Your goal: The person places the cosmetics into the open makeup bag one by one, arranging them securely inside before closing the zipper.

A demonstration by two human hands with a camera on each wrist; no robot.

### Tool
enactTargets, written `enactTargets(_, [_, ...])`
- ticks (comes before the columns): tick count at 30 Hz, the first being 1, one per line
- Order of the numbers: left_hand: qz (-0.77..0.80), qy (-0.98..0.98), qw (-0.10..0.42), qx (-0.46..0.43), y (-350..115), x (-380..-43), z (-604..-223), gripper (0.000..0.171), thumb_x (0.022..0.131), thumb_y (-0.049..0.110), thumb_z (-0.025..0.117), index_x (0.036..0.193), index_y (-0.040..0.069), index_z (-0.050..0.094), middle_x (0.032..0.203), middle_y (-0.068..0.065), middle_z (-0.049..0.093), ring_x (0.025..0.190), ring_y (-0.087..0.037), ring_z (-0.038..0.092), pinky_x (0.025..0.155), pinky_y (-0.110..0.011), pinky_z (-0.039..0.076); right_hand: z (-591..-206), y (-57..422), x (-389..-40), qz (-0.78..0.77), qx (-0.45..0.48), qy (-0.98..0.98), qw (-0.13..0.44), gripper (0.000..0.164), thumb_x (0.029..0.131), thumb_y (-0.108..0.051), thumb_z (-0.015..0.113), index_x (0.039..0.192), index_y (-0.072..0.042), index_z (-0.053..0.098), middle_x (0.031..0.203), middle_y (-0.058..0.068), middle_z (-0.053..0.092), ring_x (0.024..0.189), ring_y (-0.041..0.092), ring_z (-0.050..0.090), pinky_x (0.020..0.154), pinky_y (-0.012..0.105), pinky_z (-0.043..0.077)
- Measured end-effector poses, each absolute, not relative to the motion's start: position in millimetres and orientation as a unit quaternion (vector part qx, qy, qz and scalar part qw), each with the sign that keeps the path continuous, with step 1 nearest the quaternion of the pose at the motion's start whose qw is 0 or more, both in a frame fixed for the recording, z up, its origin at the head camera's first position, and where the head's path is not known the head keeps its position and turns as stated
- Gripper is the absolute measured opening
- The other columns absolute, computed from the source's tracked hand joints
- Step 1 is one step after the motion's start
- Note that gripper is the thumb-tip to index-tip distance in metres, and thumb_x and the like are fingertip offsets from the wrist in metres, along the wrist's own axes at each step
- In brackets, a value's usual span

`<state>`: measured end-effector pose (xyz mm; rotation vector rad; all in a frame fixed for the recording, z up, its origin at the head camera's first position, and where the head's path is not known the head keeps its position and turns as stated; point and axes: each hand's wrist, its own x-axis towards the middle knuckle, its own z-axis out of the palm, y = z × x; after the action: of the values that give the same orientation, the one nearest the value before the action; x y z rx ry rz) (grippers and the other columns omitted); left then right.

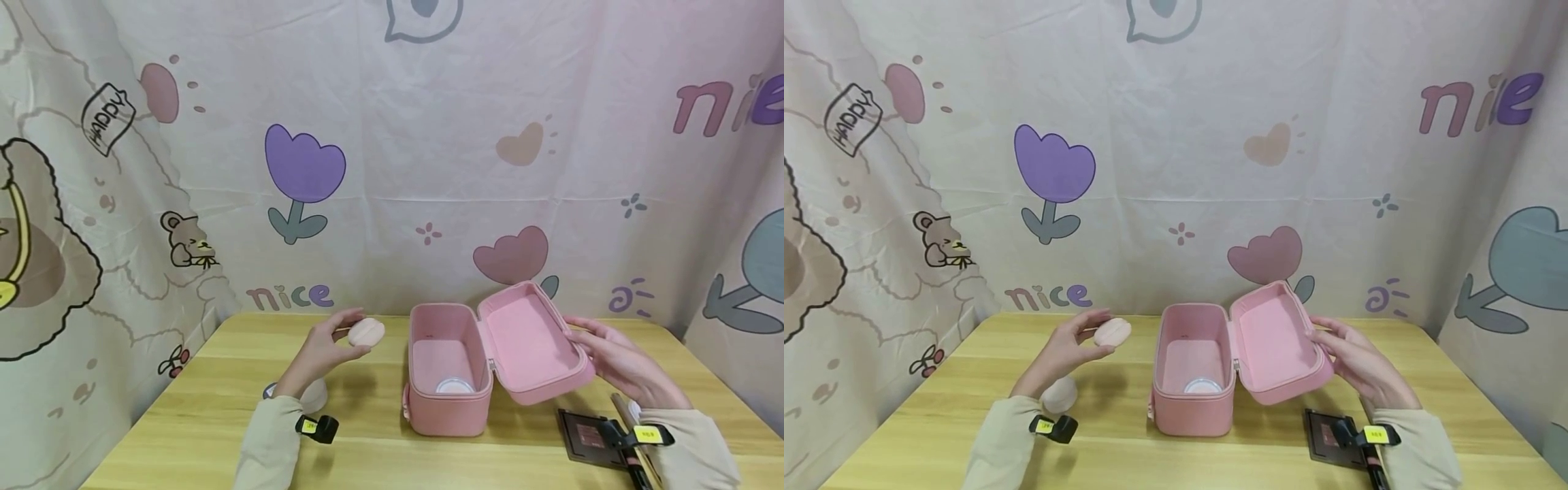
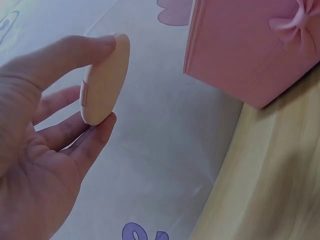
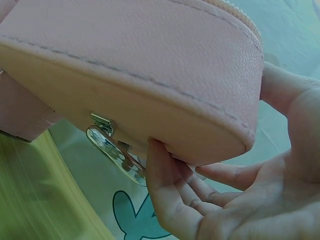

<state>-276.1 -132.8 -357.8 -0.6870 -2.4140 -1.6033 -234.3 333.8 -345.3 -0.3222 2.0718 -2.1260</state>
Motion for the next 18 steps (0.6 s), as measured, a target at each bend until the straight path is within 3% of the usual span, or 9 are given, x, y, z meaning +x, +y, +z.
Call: enactTargets(18, [-0.550, -0.790, 0.081, -0.259, -117.6, -267.5, -353.6, 0.062, 0.073, -0.001, 0.080, 0.129, -0.008, 0.054, 0.126, -0.021, 0.058, 0.116, -0.033, 0.055, 0.096, -0.033, 0.046, -346.6, 331.0, -234.6, -0.693, -0.086, 0.712, 0.072, 0.067, 0.100, -0.012, 0.048, 0.145, 0.015, 0.006, 0.109, -0.003, 0.060, 0.095, 0.014, 0.062, 0.079, 0.031, 0.053])
